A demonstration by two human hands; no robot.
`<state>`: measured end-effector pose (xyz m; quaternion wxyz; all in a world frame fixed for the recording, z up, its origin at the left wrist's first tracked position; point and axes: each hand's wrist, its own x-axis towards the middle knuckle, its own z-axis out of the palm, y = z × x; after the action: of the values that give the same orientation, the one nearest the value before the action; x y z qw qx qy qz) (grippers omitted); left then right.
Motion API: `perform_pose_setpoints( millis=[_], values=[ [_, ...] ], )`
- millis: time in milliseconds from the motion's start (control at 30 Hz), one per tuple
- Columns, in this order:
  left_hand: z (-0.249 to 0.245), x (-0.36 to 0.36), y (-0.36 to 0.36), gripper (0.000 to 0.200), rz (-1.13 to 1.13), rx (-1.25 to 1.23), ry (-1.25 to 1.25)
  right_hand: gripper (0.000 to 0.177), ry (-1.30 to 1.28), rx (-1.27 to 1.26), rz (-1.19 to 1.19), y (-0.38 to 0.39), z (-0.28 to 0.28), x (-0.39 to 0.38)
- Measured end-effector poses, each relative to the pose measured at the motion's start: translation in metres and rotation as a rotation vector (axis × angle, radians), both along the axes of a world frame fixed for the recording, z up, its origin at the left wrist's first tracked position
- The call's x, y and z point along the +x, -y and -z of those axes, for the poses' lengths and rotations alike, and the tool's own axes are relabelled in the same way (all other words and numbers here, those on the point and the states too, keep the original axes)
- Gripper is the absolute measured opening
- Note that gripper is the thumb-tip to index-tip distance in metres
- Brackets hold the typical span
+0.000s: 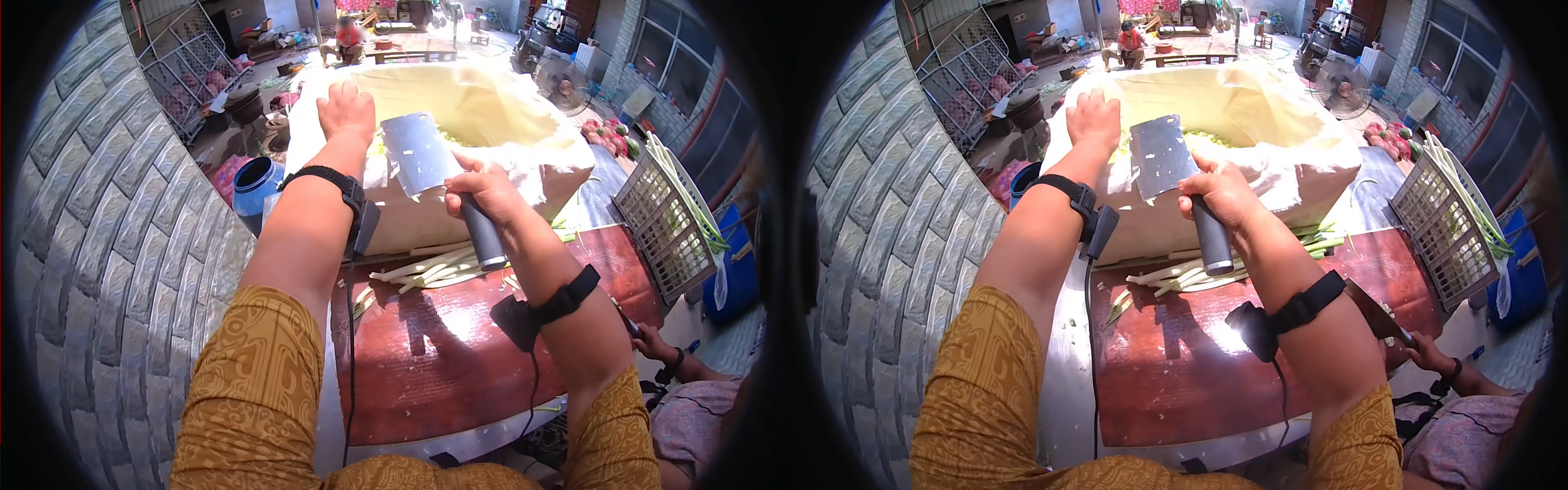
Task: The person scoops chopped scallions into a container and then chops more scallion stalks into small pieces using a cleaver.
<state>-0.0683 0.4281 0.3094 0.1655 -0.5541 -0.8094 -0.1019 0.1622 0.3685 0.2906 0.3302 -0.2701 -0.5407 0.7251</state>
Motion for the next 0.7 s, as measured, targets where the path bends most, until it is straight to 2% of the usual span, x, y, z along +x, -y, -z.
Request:
perform_pose_setpoints(
  millis=[67, 167, 267, 367, 467, 567, 700],
  values=[
    [-0.012, -0.009, 0.000, 0.023, -0.041, -0.107, 0.077, 0.057, -0.024, -0.012, -0.016, -0.001, -0.003, 0.002],
    [-0.003, -0.020, 0.000, 0.022, 0.005, 0.015, 0.183, 0.056, -0.049, -0.061, 0.012, 0.000, -0.004, 0.003],
    [0.017, -0.034, -0.009, 0.029, 0.069, 0.290, 0.510, 0.054, -0.088, -0.093, 0.028, -0.002, 0.001, 0.002],
    [0.021, -0.042, -0.016, 0.046, 0.070, 0.312, 0.717, 0.050, -0.104, -0.102, 0.048, 0.000, 0.002, 0.000],
    [-0.003, -0.028, 0.006, 0.065, 0.093, -0.063, 0.508, 0.048, -0.088, -0.087, 0.074, 0.004, 0.002, -0.002],
    [0.017, -0.036, -0.015, 0.075, 0.114, -0.027, 0.597, 0.050, -0.101, -0.087, 0.067, 0.009, 0.001, -0.002],
    [0.035, -0.032, -0.022, 0.070, 0.227, 0.062, 0.872, 0.049, -0.123, -0.079, 0.053, 0.014, 0.001, -0.002]
  ],
)
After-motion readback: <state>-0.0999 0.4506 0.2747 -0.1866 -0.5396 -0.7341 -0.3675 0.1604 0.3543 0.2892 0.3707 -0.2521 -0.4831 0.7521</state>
